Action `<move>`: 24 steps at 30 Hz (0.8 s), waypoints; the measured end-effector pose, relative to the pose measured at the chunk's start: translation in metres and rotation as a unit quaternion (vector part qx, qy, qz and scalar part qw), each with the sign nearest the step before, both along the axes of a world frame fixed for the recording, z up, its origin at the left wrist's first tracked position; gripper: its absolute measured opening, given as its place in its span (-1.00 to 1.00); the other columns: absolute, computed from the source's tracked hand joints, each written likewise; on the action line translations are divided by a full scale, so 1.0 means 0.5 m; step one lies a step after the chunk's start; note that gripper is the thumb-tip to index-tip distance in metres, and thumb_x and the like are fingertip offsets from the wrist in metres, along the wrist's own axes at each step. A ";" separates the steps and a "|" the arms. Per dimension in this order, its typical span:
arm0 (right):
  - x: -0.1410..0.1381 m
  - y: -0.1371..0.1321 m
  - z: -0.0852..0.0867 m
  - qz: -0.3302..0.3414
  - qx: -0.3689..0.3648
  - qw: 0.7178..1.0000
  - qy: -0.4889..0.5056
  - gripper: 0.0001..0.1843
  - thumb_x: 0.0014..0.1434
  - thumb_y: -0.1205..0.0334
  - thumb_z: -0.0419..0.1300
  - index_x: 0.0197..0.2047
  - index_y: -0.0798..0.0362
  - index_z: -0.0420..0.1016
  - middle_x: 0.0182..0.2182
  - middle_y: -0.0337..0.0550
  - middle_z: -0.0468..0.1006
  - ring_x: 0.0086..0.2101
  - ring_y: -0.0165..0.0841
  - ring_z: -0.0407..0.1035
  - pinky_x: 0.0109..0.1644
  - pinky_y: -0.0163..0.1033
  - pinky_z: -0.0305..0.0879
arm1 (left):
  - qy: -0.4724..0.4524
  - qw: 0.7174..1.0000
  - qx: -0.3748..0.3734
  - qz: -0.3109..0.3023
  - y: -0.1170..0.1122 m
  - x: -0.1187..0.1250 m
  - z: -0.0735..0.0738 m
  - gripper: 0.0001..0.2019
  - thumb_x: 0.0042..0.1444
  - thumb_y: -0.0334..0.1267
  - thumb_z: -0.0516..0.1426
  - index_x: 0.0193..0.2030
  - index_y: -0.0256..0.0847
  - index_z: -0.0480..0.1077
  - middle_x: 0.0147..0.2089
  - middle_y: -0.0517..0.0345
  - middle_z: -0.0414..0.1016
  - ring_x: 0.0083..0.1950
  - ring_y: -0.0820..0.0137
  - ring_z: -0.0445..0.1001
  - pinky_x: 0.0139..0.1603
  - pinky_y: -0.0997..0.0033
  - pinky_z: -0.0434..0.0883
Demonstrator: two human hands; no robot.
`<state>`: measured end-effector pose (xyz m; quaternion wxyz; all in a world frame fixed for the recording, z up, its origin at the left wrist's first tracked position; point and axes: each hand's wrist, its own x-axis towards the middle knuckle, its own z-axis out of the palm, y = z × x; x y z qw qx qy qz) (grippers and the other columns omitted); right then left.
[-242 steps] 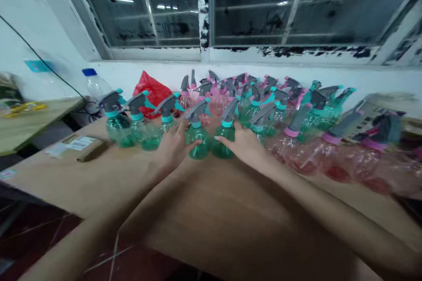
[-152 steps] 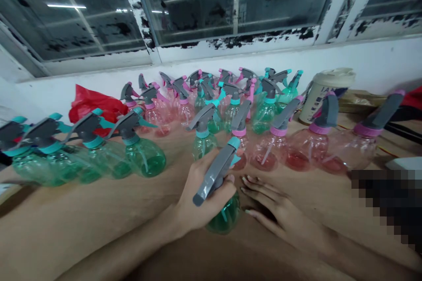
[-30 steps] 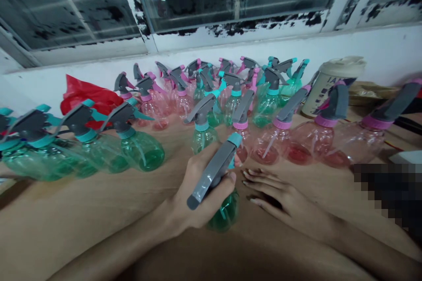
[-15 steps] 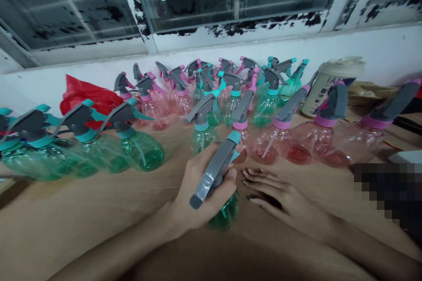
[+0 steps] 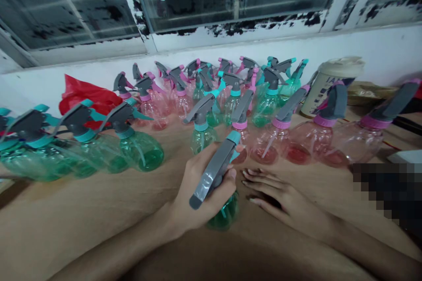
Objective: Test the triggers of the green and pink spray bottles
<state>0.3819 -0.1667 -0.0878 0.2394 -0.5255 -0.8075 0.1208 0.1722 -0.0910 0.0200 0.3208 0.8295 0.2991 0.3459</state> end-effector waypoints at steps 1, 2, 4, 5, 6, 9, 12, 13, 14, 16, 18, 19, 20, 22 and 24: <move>0.000 0.000 -0.001 0.001 0.000 1.000 -0.007 -0.59 0.33 0.13 0.07 0.20 0.03 0.37 0.20 -0.13 0.40 0.22 -0.24 0.21 0.31 0.05 0.16 | 0.001 1.000 -0.002 0.001 0.000 0.000 0.000 -0.84 0.09 -0.24 0.04 -0.18 -0.08 0.35 -0.47 0.26 0.41 -0.55 0.39 0.39 -0.49 0.37 0.44; 0.000 -0.001 -0.002 0.001 0.001 1.000 -0.012 -0.59 0.34 0.13 0.06 0.20 0.03 0.36 0.21 -0.14 0.39 0.23 -0.25 0.21 0.31 0.05 0.16 | 0.000 1.000 -0.004 0.000 0.000 0.000 0.000 -0.83 0.09 -0.24 0.04 -0.16 -0.08 0.36 -0.47 0.26 0.42 -0.55 0.39 0.40 -0.49 0.37 0.44; 0.001 -0.002 -0.006 0.000 0.003 1.000 -0.022 -0.58 0.34 0.12 0.05 0.23 0.01 0.33 0.23 -0.17 0.36 0.24 -0.27 0.19 0.32 0.04 0.15 | 0.000 1.000 -0.005 -0.006 0.000 0.000 0.000 -0.79 0.10 -0.24 0.04 -0.11 -0.09 0.37 -0.45 0.24 0.43 -0.53 0.39 0.41 -0.47 0.36 0.46; 0.001 -0.003 -0.009 -0.001 0.005 1.000 -0.027 -0.57 0.35 0.12 0.04 0.24 0.01 0.30 0.24 -0.19 0.35 0.24 -0.27 0.18 0.32 0.03 0.15 | 0.000 1.000 -0.004 -0.009 0.001 0.000 0.000 -0.77 0.10 -0.25 0.04 -0.09 -0.09 0.37 -0.44 0.24 0.44 -0.53 0.39 0.42 -0.46 0.36 0.46; 0.002 -0.004 -0.011 -0.001 0.007 0.999 -0.032 -0.56 0.35 0.12 0.04 0.26 0.01 0.29 0.24 -0.20 0.34 0.25 -0.28 0.17 0.32 0.03 0.15 | 0.000 1.000 -0.001 -0.010 0.001 0.001 0.000 -0.77 0.11 -0.25 0.04 -0.09 -0.09 0.38 -0.44 0.23 0.44 -0.52 0.39 0.42 -0.46 0.35 0.46; 0.003 -0.005 -0.018 -0.001 0.015 0.999 -0.037 -0.56 0.35 0.13 0.03 0.27 -0.01 0.27 0.24 -0.21 0.34 0.25 -0.29 0.17 0.32 0.03 0.16 | -0.002 1.000 0.007 -0.004 0.001 0.001 0.001 -0.82 0.10 -0.24 0.04 -0.16 -0.09 0.38 -0.45 0.23 0.43 -0.51 0.38 0.41 -0.45 0.34 0.45; 0.003 -0.005 -0.018 -0.003 0.016 0.999 -0.036 -0.56 0.35 0.12 0.03 0.26 -0.01 0.27 0.24 -0.21 0.35 0.24 -0.28 0.18 0.32 0.04 0.15 | 0.000 1.000 -0.007 -0.016 0.000 -0.001 0.004 -0.79 0.11 -0.25 0.04 -0.11 -0.07 0.37 -0.43 0.25 0.42 -0.52 0.39 0.40 -0.44 0.35 0.45; 0.002 -0.005 -0.017 -0.004 0.015 0.999 -0.036 -0.56 0.35 0.12 0.03 0.26 -0.01 0.27 0.24 -0.21 0.35 0.24 -0.28 0.18 0.32 0.04 0.15 | 0.004 1.000 -0.014 -0.020 0.000 -0.001 0.006 -0.78 0.12 -0.25 0.04 -0.10 -0.06 0.36 -0.43 0.25 0.41 -0.51 0.39 0.39 -0.44 0.35 0.45; 0.001 -0.005 -0.015 -0.006 0.014 0.999 -0.038 -0.56 0.35 0.12 0.02 0.26 0.00 0.28 0.24 -0.20 0.35 0.24 -0.28 0.18 0.32 0.04 0.16 | 0.008 1.000 -0.020 -0.022 0.001 -0.002 0.009 -0.81 0.12 -0.24 0.04 -0.12 -0.06 0.37 -0.43 0.25 0.41 -0.51 0.39 0.39 -0.44 0.35 0.45; 0.000 -0.005 -0.012 -0.007 0.011 0.999 -0.041 -0.56 0.36 0.12 0.02 0.26 0.01 0.28 0.24 -0.19 0.35 0.24 -0.27 0.18 0.32 0.04 0.16 | 0.012 0.999 -0.026 -0.022 0.002 -0.004 0.013 -0.89 0.11 -0.24 0.05 -0.22 -0.07 0.36 -0.42 0.22 0.42 -0.47 0.37 0.42 -0.41 0.34 0.46; -0.002 -0.005 -0.009 -0.010 0.008 0.999 -0.044 -0.56 0.36 0.12 0.01 0.25 0.02 0.29 0.24 -0.19 0.35 0.24 -0.26 0.19 0.32 0.06 0.16 | 0.007 0.999 -0.019 -0.028 0.004 -0.005 0.016 -0.94 0.09 -0.26 0.05 -0.31 -0.09 0.33 -0.38 0.19 0.44 -0.42 0.36 0.45 -0.36 0.33 0.47; -0.002 -0.006 -0.008 -0.010 0.006 0.999 -0.047 -0.56 0.36 0.12 0.01 0.25 0.02 0.30 0.24 -0.19 0.35 0.24 -0.26 0.19 0.32 0.06 0.15 | 0.002 0.999 -0.012 -0.031 0.005 -0.005 0.017 -0.95 0.09 -0.28 0.05 -0.32 -0.09 0.33 -0.36 0.18 0.45 -0.41 0.35 0.46 -0.35 0.32 0.47; -0.002 -0.006 -0.008 -0.010 0.004 0.999 -0.049 -0.56 0.36 0.11 0.01 0.25 0.02 0.30 0.24 -0.19 0.34 0.24 -0.26 0.18 0.32 0.06 0.15 | 0.000 0.999 -0.005 -0.033 0.006 -0.005 0.017 -0.94 0.09 -0.28 0.04 -0.32 -0.09 0.33 -0.36 0.18 0.45 -0.41 0.36 0.46 -0.34 0.32 0.47; -0.001 -0.006 -0.007 -0.007 0.001 0.999 -0.051 -0.56 0.36 0.11 0.01 0.25 0.01 0.29 0.24 -0.21 0.34 0.25 -0.27 0.17 0.33 0.05 0.15 | -0.003 0.999 0.002 -0.032 0.007 -0.004 0.015 -0.90 0.10 -0.27 0.04 -0.26 -0.08 0.35 -0.42 0.22 0.43 -0.48 0.38 0.42 -0.41 0.34 0.46; 0.000 -0.006 -0.008 -0.005 -0.002 0.999 -0.048 -0.57 0.36 0.11 0.01 0.25 0.00 0.29 0.25 -0.22 0.33 0.25 -0.28 0.16 0.33 0.02 0.15 | -0.003 1.000 0.004 -0.026 0.007 -0.002 0.010 -0.84 0.11 -0.25 0.04 -0.16 -0.07 0.36 -0.50 0.27 0.39 -0.55 0.39 0.38 -0.48 0.37 0.44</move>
